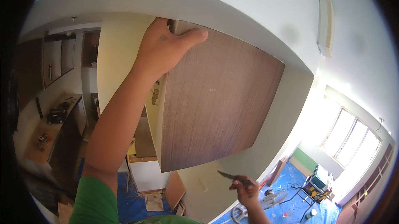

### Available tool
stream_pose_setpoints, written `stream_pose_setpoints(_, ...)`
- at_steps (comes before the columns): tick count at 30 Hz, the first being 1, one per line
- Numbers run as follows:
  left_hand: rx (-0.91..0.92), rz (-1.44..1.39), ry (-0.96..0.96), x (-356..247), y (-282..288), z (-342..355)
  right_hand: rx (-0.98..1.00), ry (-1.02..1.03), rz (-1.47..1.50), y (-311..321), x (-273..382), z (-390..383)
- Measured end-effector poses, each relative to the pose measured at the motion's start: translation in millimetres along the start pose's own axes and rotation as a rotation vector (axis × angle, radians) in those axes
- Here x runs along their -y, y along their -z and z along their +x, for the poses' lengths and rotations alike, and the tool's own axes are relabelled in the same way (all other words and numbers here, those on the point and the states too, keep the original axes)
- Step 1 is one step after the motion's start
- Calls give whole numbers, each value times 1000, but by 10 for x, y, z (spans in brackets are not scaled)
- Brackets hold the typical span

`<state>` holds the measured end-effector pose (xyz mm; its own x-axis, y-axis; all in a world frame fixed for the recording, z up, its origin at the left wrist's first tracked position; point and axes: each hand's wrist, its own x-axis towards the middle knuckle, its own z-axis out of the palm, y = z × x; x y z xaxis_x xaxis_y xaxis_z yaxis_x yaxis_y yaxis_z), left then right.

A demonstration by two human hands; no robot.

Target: The person positions a wooden cabinet door against an upper cabinet frame and uses a small rectangular tool to press and align the door edges. They repeatedly adjust the door's position and apply pressure along the seams to ensure a flush fit.

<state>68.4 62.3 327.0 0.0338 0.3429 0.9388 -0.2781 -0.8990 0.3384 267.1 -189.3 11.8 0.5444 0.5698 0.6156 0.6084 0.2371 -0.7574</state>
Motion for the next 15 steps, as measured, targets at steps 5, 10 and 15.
stream_pose_setpoints(5, 23, -137, 56, 28, -9, 127, -103, -405, 212, -378, -1113, -751)
stream_pose_setpoints(10, -124, 23, -182, 221, -107, 61, 36, -811, 58, -461, -1972, -1428)
stream_pose_setpoints(15, -112, 615, -635, 830, 126, 242, 89, -1031, -51, -529, -2431, -1998)
